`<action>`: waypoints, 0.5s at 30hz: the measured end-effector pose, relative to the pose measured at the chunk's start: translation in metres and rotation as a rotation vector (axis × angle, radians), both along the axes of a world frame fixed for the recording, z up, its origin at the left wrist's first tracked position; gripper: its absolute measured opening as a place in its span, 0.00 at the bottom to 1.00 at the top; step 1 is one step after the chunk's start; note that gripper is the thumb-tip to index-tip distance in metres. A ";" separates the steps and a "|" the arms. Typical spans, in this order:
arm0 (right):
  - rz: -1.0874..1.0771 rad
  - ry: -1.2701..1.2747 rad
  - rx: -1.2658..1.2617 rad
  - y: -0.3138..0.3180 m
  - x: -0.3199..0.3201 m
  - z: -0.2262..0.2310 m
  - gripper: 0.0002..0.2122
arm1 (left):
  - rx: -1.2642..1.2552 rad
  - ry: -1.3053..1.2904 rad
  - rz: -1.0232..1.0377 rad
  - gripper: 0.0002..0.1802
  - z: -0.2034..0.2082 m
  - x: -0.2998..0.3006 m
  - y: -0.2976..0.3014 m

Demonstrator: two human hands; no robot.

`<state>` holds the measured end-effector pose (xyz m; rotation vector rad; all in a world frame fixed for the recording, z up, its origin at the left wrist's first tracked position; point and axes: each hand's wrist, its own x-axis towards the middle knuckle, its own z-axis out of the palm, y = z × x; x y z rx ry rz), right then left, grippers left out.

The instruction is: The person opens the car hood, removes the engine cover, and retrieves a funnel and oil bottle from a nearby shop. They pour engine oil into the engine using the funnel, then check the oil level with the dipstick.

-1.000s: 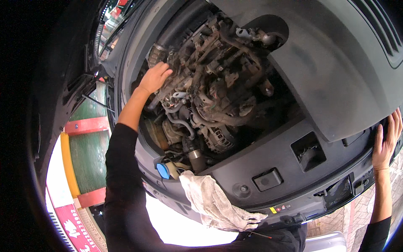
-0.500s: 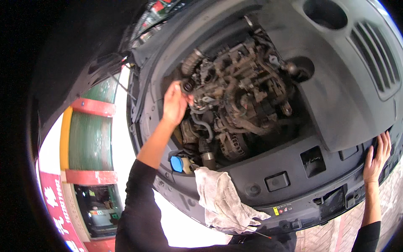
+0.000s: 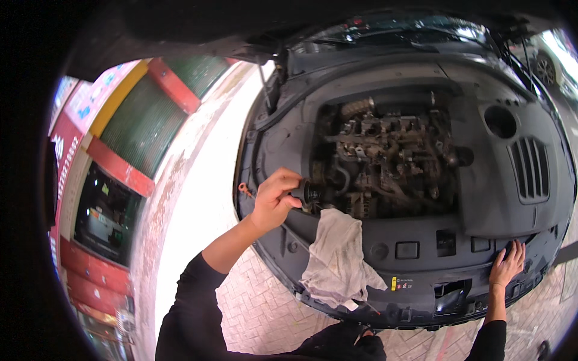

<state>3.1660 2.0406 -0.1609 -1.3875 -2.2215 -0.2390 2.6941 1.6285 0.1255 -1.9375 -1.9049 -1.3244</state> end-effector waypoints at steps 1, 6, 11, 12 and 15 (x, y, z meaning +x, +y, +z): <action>-0.019 -0.018 -0.024 -0.001 -0.001 0.001 0.21 | 0.015 0.052 0.026 0.21 0.008 0.010 -0.013; -0.006 0.041 -0.008 -0.010 -0.002 0.013 0.22 | 0.019 0.183 0.119 0.23 0.035 0.047 -0.083; 0.079 0.245 -0.013 -0.051 0.017 0.026 0.23 | -0.019 0.306 0.142 0.24 0.048 0.061 -0.140; 0.082 0.268 -0.018 -0.065 0.023 0.026 0.23 | -0.020 0.345 0.152 0.24 0.051 0.061 -0.148; 0.085 0.263 0.010 -0.109 0.042 0.028 0.23 | -0.023 0.449 0.163 0.24 0.057 0.059 -0.169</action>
